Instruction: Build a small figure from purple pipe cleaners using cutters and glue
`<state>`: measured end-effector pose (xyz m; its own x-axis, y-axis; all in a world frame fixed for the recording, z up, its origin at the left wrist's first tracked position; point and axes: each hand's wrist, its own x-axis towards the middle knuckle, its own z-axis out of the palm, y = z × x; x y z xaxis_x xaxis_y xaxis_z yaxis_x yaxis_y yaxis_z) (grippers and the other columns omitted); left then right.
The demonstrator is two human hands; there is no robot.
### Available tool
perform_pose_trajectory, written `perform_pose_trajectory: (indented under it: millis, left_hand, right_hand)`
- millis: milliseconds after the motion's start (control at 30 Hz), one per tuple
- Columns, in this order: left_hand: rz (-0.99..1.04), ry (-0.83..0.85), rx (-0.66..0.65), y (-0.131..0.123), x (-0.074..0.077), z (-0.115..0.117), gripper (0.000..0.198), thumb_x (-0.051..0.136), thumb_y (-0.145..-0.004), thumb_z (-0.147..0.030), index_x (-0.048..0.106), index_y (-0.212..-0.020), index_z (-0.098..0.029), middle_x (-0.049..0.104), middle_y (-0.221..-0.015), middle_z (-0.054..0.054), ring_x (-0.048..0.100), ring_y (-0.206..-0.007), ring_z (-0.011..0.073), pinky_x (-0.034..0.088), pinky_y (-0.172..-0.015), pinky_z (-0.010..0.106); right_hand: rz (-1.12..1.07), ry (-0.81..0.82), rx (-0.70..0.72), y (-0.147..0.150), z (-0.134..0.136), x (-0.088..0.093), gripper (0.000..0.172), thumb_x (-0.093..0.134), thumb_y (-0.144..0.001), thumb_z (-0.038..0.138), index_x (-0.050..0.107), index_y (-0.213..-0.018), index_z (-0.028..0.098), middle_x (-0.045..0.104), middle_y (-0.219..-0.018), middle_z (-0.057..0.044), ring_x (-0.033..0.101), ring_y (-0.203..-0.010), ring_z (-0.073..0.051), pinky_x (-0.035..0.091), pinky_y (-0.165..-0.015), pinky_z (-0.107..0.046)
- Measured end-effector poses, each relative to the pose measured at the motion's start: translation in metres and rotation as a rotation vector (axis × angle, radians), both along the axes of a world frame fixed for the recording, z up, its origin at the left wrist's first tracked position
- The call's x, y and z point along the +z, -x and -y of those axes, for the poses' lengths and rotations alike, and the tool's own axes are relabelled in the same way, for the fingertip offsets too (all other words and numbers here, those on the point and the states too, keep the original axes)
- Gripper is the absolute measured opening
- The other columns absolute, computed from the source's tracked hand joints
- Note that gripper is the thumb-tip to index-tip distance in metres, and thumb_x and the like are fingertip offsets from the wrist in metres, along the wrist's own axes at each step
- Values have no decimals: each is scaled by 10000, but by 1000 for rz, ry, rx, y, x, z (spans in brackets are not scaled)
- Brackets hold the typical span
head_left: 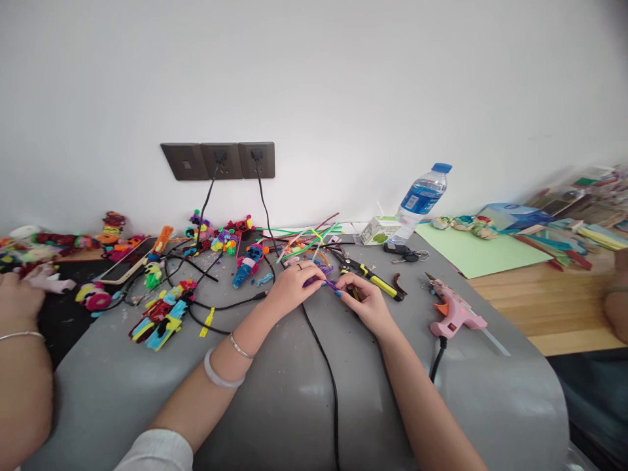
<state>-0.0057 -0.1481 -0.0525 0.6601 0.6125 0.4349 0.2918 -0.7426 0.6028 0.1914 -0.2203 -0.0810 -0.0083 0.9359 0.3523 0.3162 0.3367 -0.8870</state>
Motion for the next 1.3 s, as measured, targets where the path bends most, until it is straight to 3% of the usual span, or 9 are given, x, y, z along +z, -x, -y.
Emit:
perform_pose_trajectory:
  millis: [600, 1300]
  left_hand:
    - [13, -9, 4, -2, 1, 2, 64, 573, -874, -159, 631, -875, -186, 651, -904, 42, 604, -801, 160, 482, -719, 268]
    - [26, -48, -18, 0, 0, 1, 89, 563, -900, -183, 649, -882, -195, 662, -945, 46, 625, -886, 168, 488, -770, 272]
  right_hand:
    - [-64, 33, -71, -1, -2, -6, 93, 648, -829, 292, 638, -880, 215, 621, -834, -29, 536, -754, -183, 411, -707, -303]
    - [-35, 19, -62, -2, -2, -7, 160, 658, -834, 359, 664, -892, 210, 641, -814, -39, 538, -742, -189, 419, -696, -315]
